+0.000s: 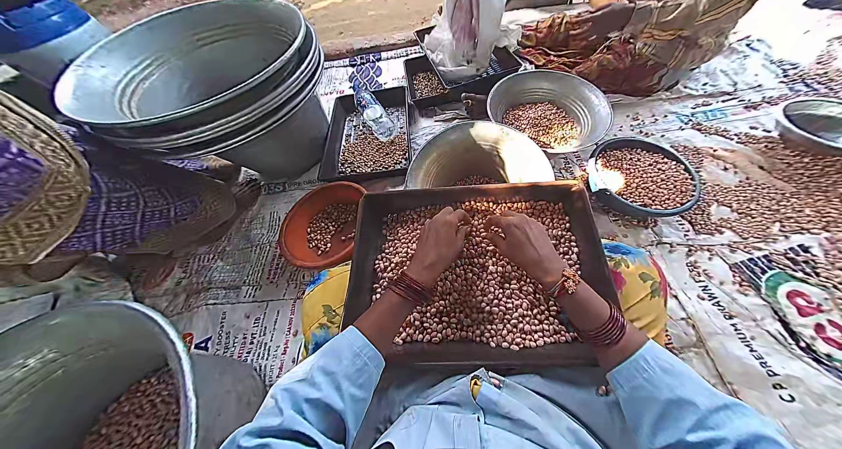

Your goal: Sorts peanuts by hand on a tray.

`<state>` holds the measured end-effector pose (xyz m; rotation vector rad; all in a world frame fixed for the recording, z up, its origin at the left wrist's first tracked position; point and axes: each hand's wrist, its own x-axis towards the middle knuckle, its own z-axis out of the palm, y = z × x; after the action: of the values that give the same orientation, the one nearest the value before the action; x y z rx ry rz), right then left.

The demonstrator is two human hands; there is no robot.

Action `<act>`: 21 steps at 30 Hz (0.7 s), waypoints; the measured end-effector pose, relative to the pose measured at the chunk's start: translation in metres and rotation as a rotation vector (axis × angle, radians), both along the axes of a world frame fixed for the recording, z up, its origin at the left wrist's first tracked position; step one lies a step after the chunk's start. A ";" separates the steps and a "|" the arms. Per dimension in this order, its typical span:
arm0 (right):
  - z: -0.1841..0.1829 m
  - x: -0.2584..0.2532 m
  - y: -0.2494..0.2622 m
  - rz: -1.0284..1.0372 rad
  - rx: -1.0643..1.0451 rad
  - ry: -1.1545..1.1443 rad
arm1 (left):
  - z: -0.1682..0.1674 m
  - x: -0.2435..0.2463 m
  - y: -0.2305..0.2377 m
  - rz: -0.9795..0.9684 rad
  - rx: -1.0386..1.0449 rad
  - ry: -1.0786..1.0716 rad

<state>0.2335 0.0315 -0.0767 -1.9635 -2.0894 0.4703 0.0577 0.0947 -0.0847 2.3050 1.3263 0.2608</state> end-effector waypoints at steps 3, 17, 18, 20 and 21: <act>-0.004 0.001 -0.001 -0.017 -0.005 0.020 | 0.000 -0.008 0.005 0.032 -0.057 -0.090; 0.006 0.008 0.005 -0.125 -0.035 0.557 | 0.000 -0.011 0.005 0.012 -0.088 -0.135; 0.003 0.001 0.005 -0.069 -0.027 0.419 | 0.000 -0.017 0.009 0.049 -0.131 -0.230; -0.007 -0.011 0.005 0.027 0.028 0.218 | 0.002 -0.034 0.016 0.112 -0.262 -0.494; -0.011 -0.016 0.004 0.053 0.061 0.147 | 0.004 -0.043 0.015 0.127 -0.323 -0.627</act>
<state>0.2177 0.0356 -0.0881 -1.7866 -2.0432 0.5373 0.0146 0.1095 -0.0806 1.6734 1.0867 0.6903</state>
